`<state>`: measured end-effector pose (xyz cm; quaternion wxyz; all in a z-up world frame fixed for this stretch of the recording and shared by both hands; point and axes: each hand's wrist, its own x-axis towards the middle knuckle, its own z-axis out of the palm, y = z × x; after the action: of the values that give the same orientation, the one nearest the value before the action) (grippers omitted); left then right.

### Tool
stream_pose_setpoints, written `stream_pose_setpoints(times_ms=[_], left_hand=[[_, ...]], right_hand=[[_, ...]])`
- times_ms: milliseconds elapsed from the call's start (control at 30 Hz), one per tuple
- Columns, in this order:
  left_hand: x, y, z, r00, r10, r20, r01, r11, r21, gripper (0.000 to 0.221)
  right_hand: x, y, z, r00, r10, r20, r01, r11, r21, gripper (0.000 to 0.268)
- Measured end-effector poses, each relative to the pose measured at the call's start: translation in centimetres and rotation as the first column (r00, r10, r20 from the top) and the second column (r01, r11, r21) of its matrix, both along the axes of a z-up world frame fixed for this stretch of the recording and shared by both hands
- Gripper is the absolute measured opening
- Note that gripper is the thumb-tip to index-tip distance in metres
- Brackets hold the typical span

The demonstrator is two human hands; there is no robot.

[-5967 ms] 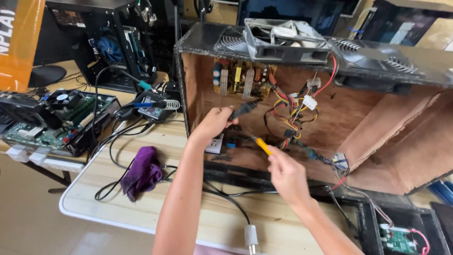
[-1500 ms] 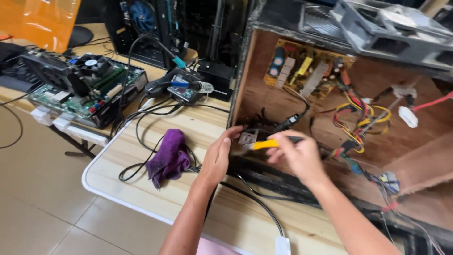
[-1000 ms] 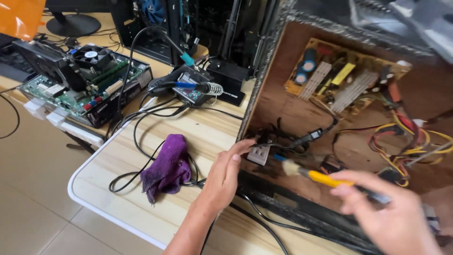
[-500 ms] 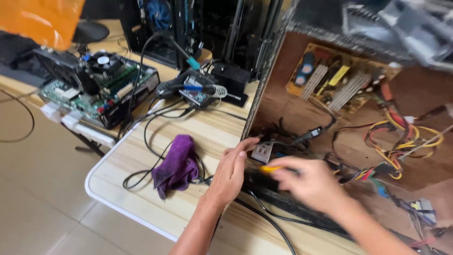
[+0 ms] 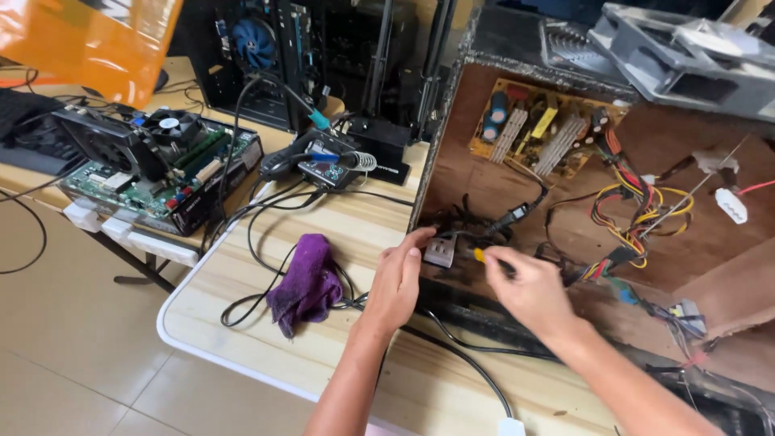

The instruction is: Brushing dust off internal electronic components inside a wooden enclosure using a small brush.

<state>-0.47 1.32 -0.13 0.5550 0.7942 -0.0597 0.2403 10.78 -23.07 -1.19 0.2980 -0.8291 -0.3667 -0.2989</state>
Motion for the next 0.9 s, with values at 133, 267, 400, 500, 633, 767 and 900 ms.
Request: stream_pose_setpoints(times_ms=[133,267,400,500,633,767,900], left_hand=[[0.3,-0.2,-0.6,1.0,0.006,0.011,-0.006,1.0,-0.013,0.054],[0.0,-0.3,-0.3,1.0,0.009,0.002,-0.009,1.0,-0.02,0.053],[0.5,-0.2,-1.1,1.0,-0.01,-0.014,0.01,1.0,0.006,0.054],[0.7,-0.4,-1.2,1.0,-0.001,-0.026,0.001,0.999,0.032,0.055],[0.7,-0.2,-0.9,1.0,-0.015,-0.026,0.016,0.999,0.039,0.054],[0.9,-0.6,-1.0,0.998,0.008,-0.066,0.002,0.989,0.148,0.055],[0.8,-0.6,-0.8,0.997,0.042,-0.067,-0.026,0.975,0.222,0.054]], right_hand=[[3.4,3.4,-2.7,0.995,-0.028,0.098,0.029,1.0,-0.01,0.012],[3.1,3.7,-0.6,0.992,-0.088,-0.094,0.082,0.995,-0.065,0.017],[3.4,3.1,0.0,0.994,-0.07,-0.083,0.047,0.966,-0.255,0.019],[3.7,5.0,0.0,0.994,-0.071,-0.087,0.045,0.963,-0.266,0.02],[3.3,2.4,2.4,0.942,-0.114,-0.315,0.075,0.988,-0.132,0.024],[2.0,1.8,4.6,0.951,-0.097,-0.294,0.046,0.983,-0.176,0.021],[0.8,-1.7,7.6,0.981,-0.182,-0.073,0.176,0.981,-0.085,0.011]])
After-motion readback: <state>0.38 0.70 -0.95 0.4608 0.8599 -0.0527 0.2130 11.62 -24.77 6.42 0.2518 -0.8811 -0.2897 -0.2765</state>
